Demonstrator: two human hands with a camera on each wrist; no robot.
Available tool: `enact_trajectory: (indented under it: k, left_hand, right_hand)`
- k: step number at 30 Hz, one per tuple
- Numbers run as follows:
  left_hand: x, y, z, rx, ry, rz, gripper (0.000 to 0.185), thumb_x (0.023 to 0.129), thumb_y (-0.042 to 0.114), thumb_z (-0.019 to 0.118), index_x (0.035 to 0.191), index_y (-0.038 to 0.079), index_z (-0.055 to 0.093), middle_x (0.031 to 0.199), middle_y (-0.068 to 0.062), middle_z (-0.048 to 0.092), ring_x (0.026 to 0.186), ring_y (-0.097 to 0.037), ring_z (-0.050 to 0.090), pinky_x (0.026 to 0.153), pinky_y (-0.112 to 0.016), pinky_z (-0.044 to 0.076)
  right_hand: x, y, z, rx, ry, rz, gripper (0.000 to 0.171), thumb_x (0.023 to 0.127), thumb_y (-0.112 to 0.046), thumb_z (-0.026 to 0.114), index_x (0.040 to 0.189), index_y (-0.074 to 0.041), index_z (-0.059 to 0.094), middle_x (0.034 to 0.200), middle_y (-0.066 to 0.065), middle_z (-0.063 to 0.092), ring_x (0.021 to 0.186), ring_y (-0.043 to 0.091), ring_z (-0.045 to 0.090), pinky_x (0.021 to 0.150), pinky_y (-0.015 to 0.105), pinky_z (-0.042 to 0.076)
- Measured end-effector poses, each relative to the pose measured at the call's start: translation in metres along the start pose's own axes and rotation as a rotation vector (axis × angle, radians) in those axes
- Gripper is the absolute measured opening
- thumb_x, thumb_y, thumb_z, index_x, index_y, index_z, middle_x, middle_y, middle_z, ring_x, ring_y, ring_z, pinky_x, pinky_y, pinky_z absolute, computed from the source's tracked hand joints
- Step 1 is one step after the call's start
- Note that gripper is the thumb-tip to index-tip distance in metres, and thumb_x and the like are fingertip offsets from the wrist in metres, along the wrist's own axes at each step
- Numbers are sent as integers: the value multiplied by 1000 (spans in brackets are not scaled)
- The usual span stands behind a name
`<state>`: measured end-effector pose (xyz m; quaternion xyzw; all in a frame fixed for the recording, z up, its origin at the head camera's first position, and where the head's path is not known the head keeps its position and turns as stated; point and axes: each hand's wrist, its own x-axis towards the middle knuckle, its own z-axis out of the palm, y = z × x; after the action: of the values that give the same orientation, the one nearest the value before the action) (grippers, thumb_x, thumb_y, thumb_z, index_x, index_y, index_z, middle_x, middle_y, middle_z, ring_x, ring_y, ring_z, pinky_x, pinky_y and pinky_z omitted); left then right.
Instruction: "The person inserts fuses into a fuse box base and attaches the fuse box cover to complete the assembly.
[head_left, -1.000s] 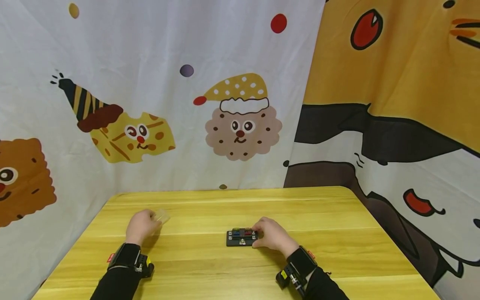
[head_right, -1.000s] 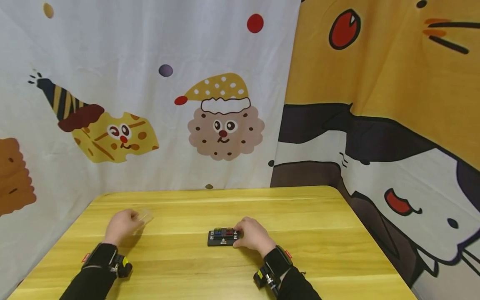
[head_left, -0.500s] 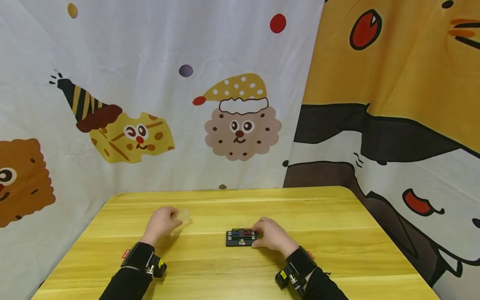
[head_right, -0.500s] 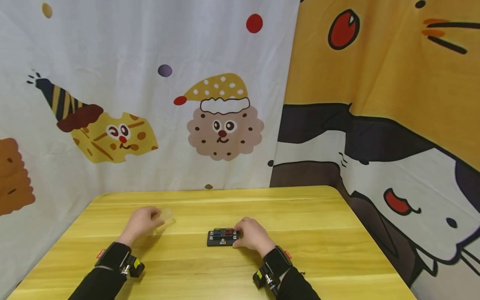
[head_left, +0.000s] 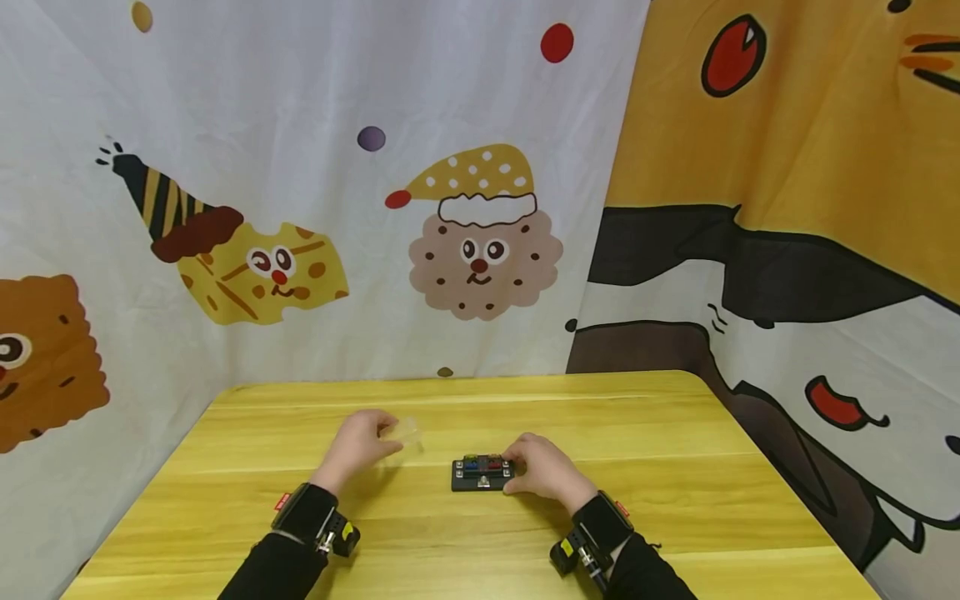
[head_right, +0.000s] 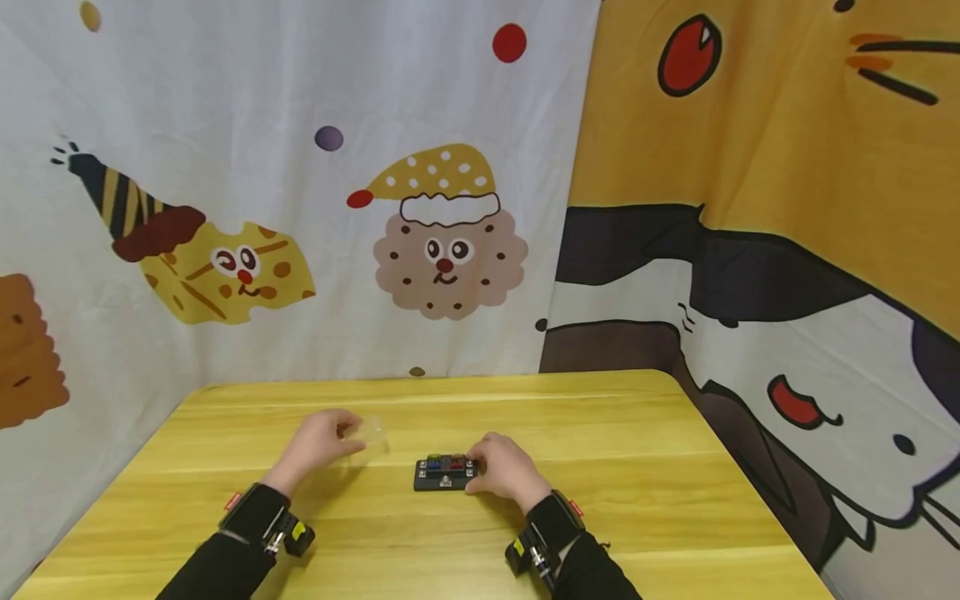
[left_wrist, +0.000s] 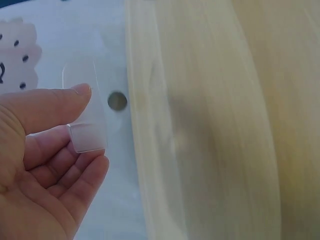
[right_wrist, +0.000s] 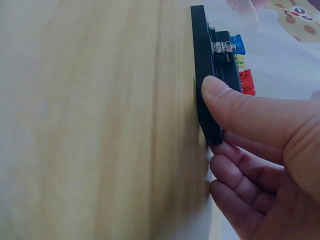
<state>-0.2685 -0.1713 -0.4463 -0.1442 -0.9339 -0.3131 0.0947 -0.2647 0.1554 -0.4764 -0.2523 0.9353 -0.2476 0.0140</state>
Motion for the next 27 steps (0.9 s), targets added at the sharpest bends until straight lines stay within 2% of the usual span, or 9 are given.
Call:
enact_trajectory:
  k: [9,18,21,27]
  left_hand:
    - [9,27,17,-30,-39,68,32,76,11,85,105,4,74,94,-2,68,80,-18,57,74,-37,47]
    - [15,49,37,-54,-101,171,34,77,15,85,107,5,74,96,-2,67,81,-15,56,73,-34,47]
    - [16,55,42,-63,-120,181,34,78,16,85,108,5,73,97,-2,67,82,-16,56,73,-35,48]
    - [18,65,49,-97,-155,147,35,78,16,85,108,5,73,95,-1,66,83,-17,55,74,-35,47]
  right_hand:
    - [0,0,0,16,-9,23,45,74,-23,88,112,-6,71,101,0,59,90,20,57,84,42,48]
    - [1,1,1,12,-15,27,46,74,-24,88,113,-7,71,104,1,60,93,22,58,86,42,48]
    - [2,1,1,8,-10,28,46,73,-24,89,112,-7,72,103,1,60,93,22,58,86,43,48]
    - [3,2,1,8,-3,26,45,72,-24,90,110,-6,73,100,0,60,90,20,57,84,42,48]
